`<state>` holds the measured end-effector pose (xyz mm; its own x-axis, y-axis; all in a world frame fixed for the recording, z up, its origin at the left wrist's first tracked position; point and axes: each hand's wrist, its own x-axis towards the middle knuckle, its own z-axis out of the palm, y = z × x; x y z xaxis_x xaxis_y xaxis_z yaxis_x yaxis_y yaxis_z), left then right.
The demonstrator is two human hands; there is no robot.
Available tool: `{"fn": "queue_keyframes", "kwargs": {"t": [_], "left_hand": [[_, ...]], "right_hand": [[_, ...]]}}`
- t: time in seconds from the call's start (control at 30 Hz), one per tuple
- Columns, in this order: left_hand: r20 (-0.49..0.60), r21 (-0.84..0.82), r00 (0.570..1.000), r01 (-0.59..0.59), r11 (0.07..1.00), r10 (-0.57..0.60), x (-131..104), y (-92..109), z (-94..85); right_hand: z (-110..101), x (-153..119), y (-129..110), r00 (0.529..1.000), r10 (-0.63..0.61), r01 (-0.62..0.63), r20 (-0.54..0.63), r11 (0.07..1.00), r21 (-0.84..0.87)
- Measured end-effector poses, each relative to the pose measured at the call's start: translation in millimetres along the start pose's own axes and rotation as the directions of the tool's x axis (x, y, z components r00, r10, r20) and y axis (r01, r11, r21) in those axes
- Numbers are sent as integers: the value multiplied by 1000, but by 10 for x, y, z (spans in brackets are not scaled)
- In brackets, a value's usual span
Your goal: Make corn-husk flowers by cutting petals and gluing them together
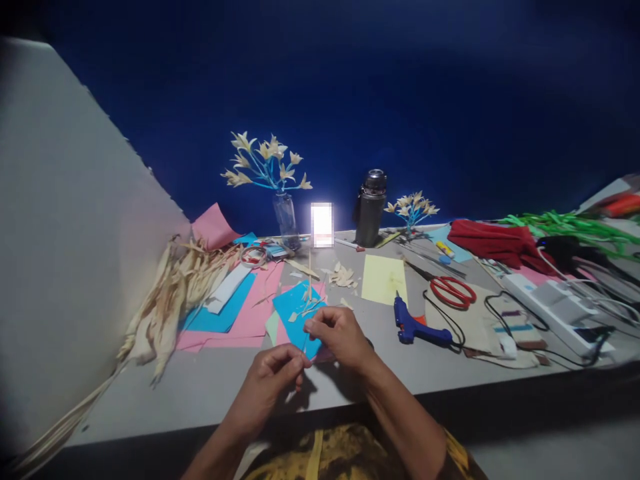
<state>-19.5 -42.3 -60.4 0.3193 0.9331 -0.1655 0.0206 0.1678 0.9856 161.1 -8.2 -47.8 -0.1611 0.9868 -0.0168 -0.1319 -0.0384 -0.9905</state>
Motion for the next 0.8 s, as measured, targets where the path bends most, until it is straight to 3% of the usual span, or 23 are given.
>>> {"fn": "queue_keyframes", "kwargs": {"t": [0.27,0.5,0.8], "left_hand": [[-18,48,1000,1,999,0,-95,-30,-33],[89,53,992,84,995,-89,-207,-68,-50],[149,79,977,141,987,-151,-266,-130,-116]], "right_hand": [[144,-21,91,981,192,-184,-21,961,206],[-16,-6,28,980,31,-20,-194,998,60],[-205,74,98,951,5,7,-310,999,38]]}}
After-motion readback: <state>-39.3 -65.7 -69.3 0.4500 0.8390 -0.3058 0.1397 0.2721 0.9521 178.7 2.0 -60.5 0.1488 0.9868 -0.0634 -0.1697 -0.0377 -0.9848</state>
